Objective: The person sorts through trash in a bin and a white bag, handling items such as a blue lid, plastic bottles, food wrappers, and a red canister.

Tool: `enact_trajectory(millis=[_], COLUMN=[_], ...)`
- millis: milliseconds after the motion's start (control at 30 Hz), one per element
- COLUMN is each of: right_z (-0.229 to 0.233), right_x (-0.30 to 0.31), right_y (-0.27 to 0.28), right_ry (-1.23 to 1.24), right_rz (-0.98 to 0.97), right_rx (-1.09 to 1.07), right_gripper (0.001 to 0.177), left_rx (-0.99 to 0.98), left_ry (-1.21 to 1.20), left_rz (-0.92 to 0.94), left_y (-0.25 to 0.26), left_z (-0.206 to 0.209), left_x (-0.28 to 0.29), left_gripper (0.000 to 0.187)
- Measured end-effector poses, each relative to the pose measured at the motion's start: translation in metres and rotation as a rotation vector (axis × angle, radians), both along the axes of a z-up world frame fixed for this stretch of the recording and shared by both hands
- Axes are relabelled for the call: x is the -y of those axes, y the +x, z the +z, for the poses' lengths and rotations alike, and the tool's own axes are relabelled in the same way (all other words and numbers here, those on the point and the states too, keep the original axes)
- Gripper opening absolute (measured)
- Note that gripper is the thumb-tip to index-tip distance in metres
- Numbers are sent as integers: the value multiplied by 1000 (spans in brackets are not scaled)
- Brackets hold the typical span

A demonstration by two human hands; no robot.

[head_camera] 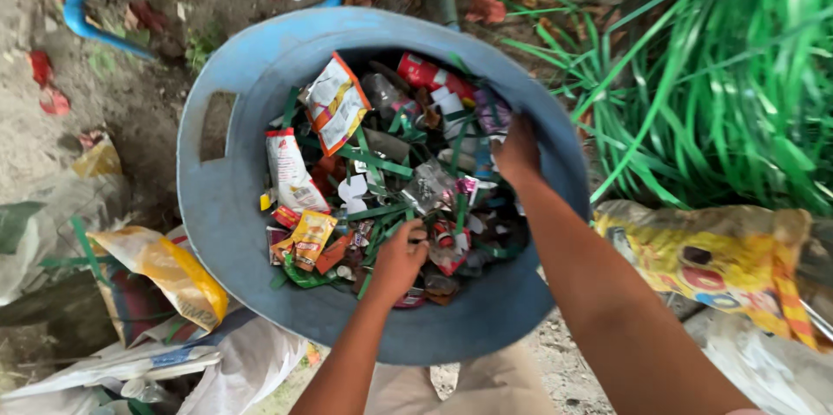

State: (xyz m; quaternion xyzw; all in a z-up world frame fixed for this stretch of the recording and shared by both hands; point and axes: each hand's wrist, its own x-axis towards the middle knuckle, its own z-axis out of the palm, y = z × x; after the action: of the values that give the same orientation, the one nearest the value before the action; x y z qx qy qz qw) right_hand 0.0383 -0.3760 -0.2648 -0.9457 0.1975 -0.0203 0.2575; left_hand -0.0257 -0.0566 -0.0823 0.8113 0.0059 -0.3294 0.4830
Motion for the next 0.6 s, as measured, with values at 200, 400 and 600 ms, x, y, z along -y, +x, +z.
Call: enact_trajectory(millis=[200,400,600], right_z=[11,49,97], right_x=[-21,-39,-46], right_y=[27,42,25], right_ry=[-274,-92,-229], right_rz=[32,-241,-12], right_rx=[-250,-518,-9], right_gripper=[49,70,80], left_rx=[-75,-93,-163], left_ry=[-6,-32,-13], left_rz=[7,56,11], left_y=[0,8,40], left_z=[10,6,12], left_x=[-27,-43,-32], left_gripper=[45,45,49])
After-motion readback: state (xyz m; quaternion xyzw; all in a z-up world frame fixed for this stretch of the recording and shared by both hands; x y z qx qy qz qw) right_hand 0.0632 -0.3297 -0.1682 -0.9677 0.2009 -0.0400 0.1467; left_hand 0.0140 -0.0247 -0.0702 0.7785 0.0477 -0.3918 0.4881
